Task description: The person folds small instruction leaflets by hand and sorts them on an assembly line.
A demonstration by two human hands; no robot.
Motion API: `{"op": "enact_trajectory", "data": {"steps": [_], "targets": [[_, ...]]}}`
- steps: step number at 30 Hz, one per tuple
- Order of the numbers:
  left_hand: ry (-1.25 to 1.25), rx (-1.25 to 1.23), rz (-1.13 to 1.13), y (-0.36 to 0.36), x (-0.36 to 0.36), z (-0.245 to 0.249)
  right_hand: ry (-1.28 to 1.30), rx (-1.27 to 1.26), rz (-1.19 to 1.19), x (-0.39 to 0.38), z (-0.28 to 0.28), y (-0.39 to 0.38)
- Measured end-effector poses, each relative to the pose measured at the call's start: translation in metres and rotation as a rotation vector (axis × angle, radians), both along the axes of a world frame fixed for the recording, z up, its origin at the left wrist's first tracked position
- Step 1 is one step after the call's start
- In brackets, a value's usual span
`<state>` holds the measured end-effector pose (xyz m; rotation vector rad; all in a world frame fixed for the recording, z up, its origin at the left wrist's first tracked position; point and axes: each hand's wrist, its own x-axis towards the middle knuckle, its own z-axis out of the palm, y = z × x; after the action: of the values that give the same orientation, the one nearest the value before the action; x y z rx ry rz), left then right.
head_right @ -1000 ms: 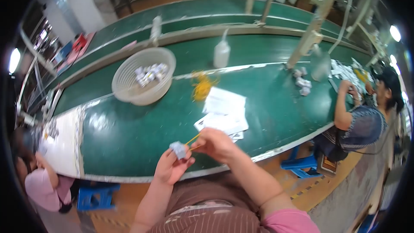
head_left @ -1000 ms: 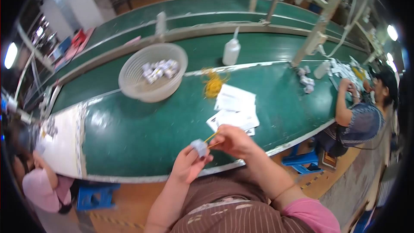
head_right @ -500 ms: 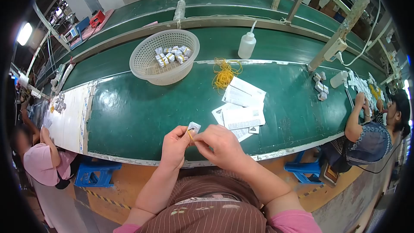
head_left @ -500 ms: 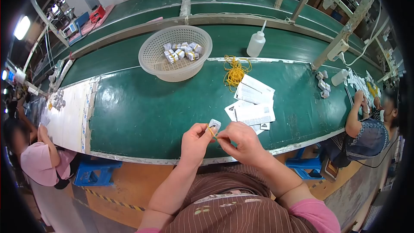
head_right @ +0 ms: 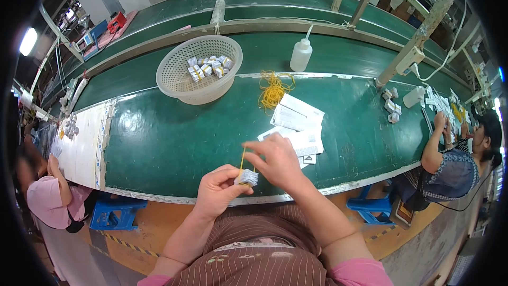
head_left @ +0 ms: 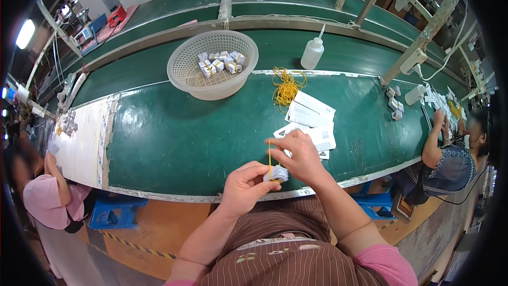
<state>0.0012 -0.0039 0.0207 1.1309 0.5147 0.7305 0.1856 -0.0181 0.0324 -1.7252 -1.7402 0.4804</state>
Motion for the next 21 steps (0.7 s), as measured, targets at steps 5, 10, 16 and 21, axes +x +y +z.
{"op": "enact_trajectory", "data": {"steps": [5, 10, 16, 21], "targets": [[-0.099, 0.093, 0.11, 0.001, 0.014, 0.008, 0.887, -0.308, -0.155, -0.008, -0.01, 0.035], [-0.558, -0.609, 0.142, -0.001, 0.01, -0.014, 1.567, -0.291, 0.083, -0.022, -0.024, 0.037], [-0.812, -0.987, 0.139, 0.006, -0.003, -0.007, 1.273, -0.191, 0.357, -0.023, -0.012, 0.027], [-0.458, -0.814, 0.093, 0.011, -0.018, -0.008, 0.53, -0.016, 0.427, -0.011, 0.023, 0.023]]}}
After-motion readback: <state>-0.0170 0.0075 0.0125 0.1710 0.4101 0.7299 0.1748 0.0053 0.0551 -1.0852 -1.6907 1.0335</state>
